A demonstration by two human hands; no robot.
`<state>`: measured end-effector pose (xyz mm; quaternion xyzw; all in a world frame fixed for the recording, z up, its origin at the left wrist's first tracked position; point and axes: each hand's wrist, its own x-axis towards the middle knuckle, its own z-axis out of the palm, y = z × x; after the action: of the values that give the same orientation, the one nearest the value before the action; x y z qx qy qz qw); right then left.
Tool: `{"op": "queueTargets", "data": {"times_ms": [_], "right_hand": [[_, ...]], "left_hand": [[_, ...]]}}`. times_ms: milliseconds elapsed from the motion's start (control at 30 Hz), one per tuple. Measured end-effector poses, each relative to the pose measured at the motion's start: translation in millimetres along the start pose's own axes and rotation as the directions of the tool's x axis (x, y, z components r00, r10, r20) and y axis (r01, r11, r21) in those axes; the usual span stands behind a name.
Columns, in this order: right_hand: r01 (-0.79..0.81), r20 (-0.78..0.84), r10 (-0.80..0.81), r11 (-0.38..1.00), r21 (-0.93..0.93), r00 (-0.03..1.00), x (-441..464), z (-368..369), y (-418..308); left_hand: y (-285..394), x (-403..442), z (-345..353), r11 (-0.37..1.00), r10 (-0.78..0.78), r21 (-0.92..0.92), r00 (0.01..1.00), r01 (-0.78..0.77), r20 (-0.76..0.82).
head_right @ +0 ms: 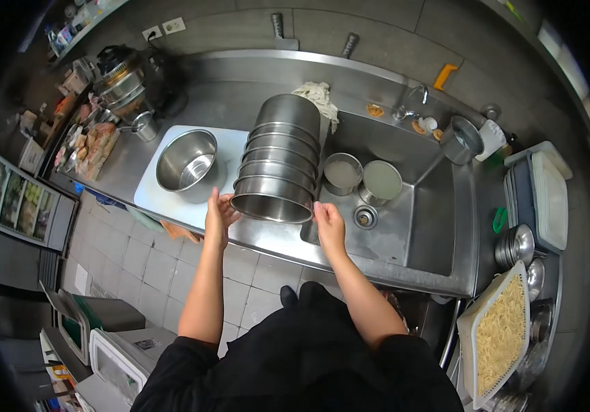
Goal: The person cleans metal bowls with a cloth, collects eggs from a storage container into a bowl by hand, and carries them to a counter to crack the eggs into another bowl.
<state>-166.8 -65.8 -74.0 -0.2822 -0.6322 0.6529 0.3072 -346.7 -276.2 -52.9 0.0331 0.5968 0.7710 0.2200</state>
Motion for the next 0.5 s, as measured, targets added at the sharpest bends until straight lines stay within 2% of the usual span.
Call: {"op": "queueTargets", "data": {"times_ms": [67, 100, 133, 200, 333, 400, 500], "right_hand": [[-0.015, -0.019, 0.015, 1.0, -0.005, 1.0, 11, 8, -2], [-0.04, -0.048, 0.039, 0.999, -0.021, 0.998, 14, 12, -5], [-0.04, -0.039, 0.04, 0.999, -0.001, 0.998, 15, 13, -8], [-0.059, -0.062, 0.056, 0.996, -0.06, 0.997, 17, 13, -11], [-0.036, -0.064, 0.035, 0.999, -0.022, 0.997, 19, 16, -14], [-0.022, -0.074, 0.01, 0.986, -0.164, 0.997, 18, 11, -24], [0.01, -0.063, -0.021, 0.986, -0.167, 0.998, 23, 12, -19]], "left_hand": [[16, 1, 8, 0.941, -0.263, 0.192, 0.96, 0.278, -0.097], [33, -14, 25, 0.922, -0.164, 0.35, 0.986, 0.168, -0.041], [28, -9, 28, 0.907, -0.216, 0.349, 0.971, 0.238, -0.101], [32, -12, 29, 0.924, -0.259, 0.275, 0.964, 0.264, -0.058], [19, -17, 28, 0.935, -0.202, 0.267, 0.97, 0.233, -0.138], [14, -19, 27, 0.947, -0.183, 0.24, 0.973, 0.212, -0.138], [10, -25, 26, 0.959, -0.155, 0.217, 0.98, 0.18, -0.125]]}}
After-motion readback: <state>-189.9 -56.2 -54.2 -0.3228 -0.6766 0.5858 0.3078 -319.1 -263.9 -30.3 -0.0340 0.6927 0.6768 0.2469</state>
